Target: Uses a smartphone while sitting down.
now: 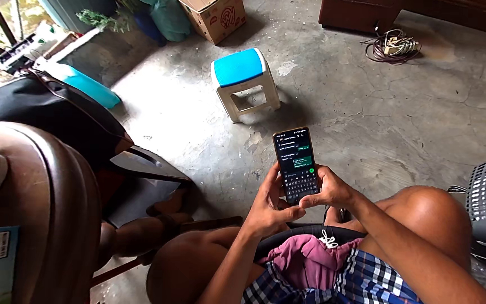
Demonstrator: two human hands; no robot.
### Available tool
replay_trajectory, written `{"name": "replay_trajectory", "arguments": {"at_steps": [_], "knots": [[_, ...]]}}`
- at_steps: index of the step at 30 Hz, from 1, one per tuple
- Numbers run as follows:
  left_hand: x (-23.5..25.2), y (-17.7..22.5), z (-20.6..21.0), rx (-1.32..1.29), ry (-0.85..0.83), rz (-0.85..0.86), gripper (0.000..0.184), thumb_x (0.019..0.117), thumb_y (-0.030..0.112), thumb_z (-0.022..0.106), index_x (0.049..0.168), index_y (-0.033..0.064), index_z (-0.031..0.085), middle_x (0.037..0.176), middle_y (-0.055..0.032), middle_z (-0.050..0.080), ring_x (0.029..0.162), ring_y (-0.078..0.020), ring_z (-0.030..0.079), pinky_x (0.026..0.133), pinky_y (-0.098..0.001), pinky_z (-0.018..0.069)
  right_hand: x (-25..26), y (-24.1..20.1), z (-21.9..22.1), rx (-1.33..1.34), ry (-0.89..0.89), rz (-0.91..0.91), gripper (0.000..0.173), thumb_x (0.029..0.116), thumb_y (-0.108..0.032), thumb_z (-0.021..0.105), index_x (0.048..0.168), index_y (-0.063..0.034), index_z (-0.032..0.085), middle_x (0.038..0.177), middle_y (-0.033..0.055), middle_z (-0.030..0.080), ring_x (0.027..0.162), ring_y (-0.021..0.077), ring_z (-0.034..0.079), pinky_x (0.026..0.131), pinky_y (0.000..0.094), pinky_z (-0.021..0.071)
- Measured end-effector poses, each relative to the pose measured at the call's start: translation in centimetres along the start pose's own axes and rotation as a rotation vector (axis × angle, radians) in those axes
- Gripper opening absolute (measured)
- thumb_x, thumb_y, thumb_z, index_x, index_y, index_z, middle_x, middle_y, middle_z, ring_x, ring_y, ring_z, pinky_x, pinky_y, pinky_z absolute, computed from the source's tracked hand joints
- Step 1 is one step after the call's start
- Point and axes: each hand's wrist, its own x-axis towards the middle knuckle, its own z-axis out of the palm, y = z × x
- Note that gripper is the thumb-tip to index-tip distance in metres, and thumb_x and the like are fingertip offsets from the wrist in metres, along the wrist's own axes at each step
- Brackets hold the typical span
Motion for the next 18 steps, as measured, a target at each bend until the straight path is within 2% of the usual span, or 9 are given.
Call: {"name": "replay_trajectory", "arguments": {"at_steps": [4, 8, 14, 18], "knots": [[0.05, -0.05, 0.01, -0.016, 0.003, 0.006, 0.102, 0.0803, 0.009, 0.085, 0.156, 0.0048, 0.017, 0.139, -0.0228, 0.055, 0.108, -0.0336, 0.07, 0.074, -0.0411, 0.0658, 0.01, 0.08, 0.11, 0.026, 0.011, 0.001, 0.078, 0.075, -0.024, 0.093, 0.136, 0.0012, 0.052, 0.121, 0.0089, 0.073, 0.11, 0.0181, 0.072, 0.1, 0.0364, 0.0595], [0.11, -0.25, -0.31, -0.029, -0.003, 0.034, 0.096, 0.0856, 0.023, 0.083, 0.156, 0.0039, 0.02, 0.137, -0.0221, 0.057, 0.101, -0.0299, 0.071, 0.067, -0.0364, 0.0644, 0.0, 0.26, 0.15, 0.07, 0.005, -0.007, 0.08, 0.0758, -0.03, 0.092, 0.136, 0.0007, 0.051, 0.121, 0.0099, 0.072, 0.11, 0.019, 0.072, 0.1, 0.0374, 0.0595], [0.07, -0.27, -0.21, -0.043, 0.005, 0.022, 0.095, 0.0866, 0.017, 0.08, 0.157, 0.0044, 0.018, 0.137, -0.0224, 0.057, 0.1, -0.0301, 0.072, 0.067, -0.0362, 0.0643, -0.04, -0.07, 0.11, 0.051, -0.001, 0.017, 0.077, 0.0753, -0.021, 0.092, 0.137, 0.0012, 0.051, 0.121, 0.0095, 0.072, 0.111, 0.0185, 0.072, 0.1, 0.0361, 0.0593], [0.07, -0.26, -0.23, -0.034, 0.012, 0.019, 0.094, 0.0856, 0.013, 0.081, 0.156, 0.005, 0.019, 0.135, -0.0215, 0.058, 0.098, -0.0296, 0.072, 0.067, -0.0363, 0.0644, -0.04, -0.05, -0.03, 0.054, -0.013, 0.027, 0.077, 0.0753, -0.02, 0.092, 0.137, 0.0014, 0.051, 0.122, 0.0096, 0.072, 0.111, 0.0183, 0.071, 0.101, 0.0361, 0.0588]]}}
